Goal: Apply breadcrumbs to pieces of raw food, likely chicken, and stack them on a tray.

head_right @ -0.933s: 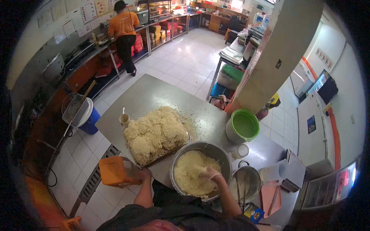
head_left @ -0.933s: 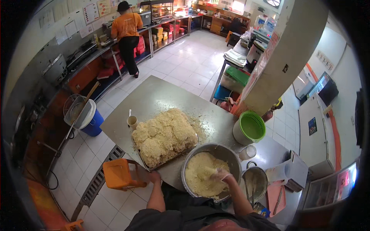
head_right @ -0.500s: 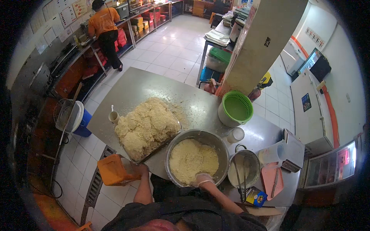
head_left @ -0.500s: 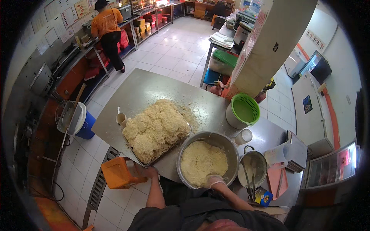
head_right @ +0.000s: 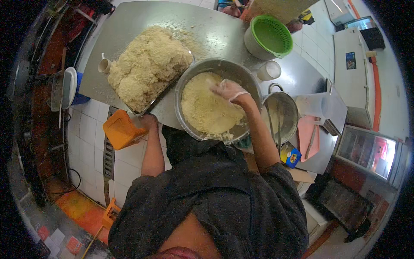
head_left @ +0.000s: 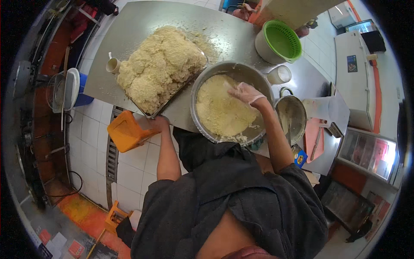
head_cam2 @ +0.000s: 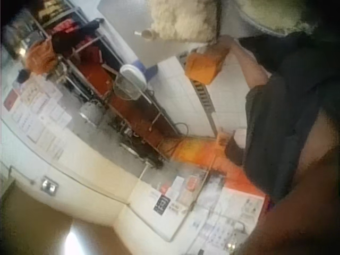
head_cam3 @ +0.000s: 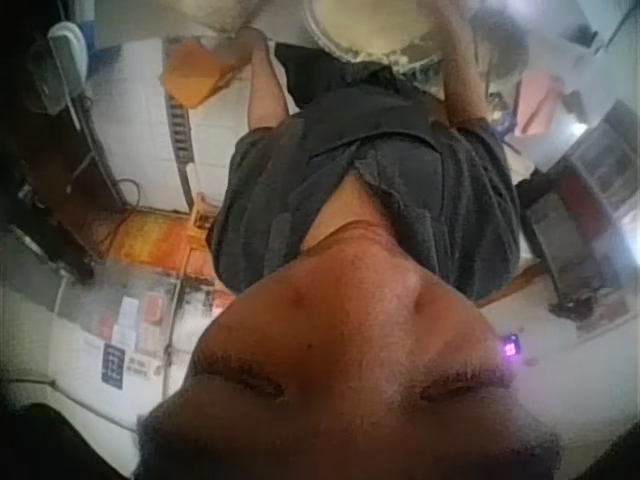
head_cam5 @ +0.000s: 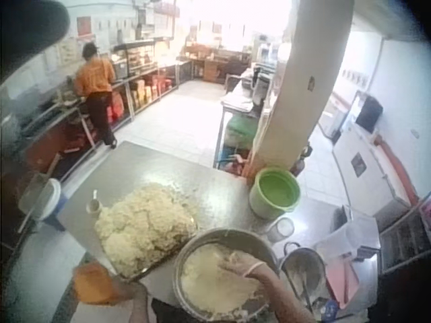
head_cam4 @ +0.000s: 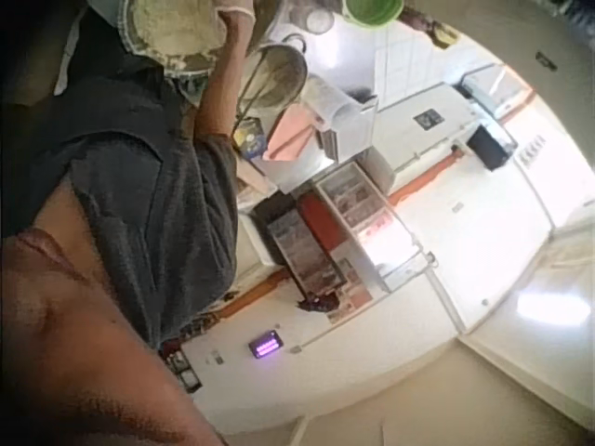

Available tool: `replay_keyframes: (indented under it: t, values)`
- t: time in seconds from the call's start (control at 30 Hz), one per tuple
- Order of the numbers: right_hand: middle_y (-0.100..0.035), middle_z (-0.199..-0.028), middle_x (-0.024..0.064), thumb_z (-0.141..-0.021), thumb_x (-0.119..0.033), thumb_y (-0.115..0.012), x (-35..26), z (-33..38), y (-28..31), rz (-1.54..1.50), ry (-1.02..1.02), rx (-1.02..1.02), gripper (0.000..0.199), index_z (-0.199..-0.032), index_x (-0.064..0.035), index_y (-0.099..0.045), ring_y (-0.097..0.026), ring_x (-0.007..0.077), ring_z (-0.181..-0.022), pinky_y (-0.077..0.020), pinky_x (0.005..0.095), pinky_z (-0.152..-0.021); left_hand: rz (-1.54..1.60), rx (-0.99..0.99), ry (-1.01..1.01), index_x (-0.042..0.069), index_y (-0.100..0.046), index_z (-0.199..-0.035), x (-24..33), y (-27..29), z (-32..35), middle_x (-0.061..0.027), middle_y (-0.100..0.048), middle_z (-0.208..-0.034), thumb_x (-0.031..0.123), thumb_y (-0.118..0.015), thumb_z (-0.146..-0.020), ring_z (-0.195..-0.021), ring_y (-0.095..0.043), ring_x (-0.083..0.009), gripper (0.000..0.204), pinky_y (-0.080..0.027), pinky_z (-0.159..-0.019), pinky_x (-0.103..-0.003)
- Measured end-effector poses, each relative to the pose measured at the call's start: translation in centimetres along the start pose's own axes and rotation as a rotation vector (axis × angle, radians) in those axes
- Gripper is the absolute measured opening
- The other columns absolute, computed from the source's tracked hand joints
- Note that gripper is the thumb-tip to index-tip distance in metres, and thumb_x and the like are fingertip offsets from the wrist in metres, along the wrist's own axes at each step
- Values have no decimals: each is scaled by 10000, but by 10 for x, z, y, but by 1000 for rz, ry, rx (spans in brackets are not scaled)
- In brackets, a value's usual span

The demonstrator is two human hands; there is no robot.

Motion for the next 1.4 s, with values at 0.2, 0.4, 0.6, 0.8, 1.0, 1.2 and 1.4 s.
replay_keyframes:
  t: [0.2,0.4,0.6,0.8,1.0,1.2,1.4]
  values:
    - [-436,-1383,260,-973,-238,-354,53,-45,-126,446,233,537,403,-1280,-44,-529,-412,387,-1269,-326,493,-1041,562,62,215,-58,-392,-1357,-1,67,-1,-250,-480,-1335,102,-490,-876,-1205,-466,-382,516,-330,-1044,-424]
    - [-376,-1467,173,-887,-392,-528,118,-57,-112,696,-59,126,658,-1432,-63,-361,-350,341,-1351,-219,465,-1135,533,-83,373,-48,-502,-1184,59,116,57,-299,-614,-1016,157,-505,-860,-945,-575,-478,384,-457,-802,-524]
    - [-484,-1371,171,-784,-441,-691,156,-47,-132,169,116,-473,746,-1364,-39,-451,-471,256,-1235,-338,374,-1048,555,-282,556,-32,-485,-1168,41,109,56,-271,-622,-963,150,-488,-894,-902,-591,-443,328,-456,-770,-528]
    - [-680,-1002,124,-704,-275,-799,64,10,-72,114,9,-338,618,-1240,-57,-581,-628,197,-883,-496,363,-799,412,-174,358,-39,-474,-1218,77,112,41,-276,-620,-998,129,-460,-919,-907,-588,-441,343,-469,-759,-499]
    - [-669,-1034,192,-772,-447,-686,-31,65,-53,584,364,56,625,-1247,-60,-565,-644,343,-950,-505,442,-799,456,-78,423,-63,-456,-1284,54,117,41,-266,-619,-1031,45,-454,-891,-920,-579,-432,407,-456,-768,-488]
    - [-644,-1081,231,-805,-455,-624,92,41,-187,687,167,-391,574,-1153,0,-605,-627,378,-992,-482,465,-852,547,-212,466,-66,-430,-1328,78,146,43,-289,-618,-1011,6,-470,-842,-901,-572,-452,492,-449,-775,-486]
    - [-659,-1000,247,-760,-505,-661,92,46,-159,283,5,-323,580,-1080,-21,-654,-628,381,-1000,-476,465,-856,521,-47,370,-66,-438,-1300,57,122,42,-283,-629,-1023,20,-479,-811,-920,-576,-472,498,-455,-791,-486]
Point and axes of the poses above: each hand's wrist, its own z-axis away from the middle knuckle, its own y-axis out of the back of the hand, x = y × z, the point moved 8 cm from there along -z, towards the middle knuckle
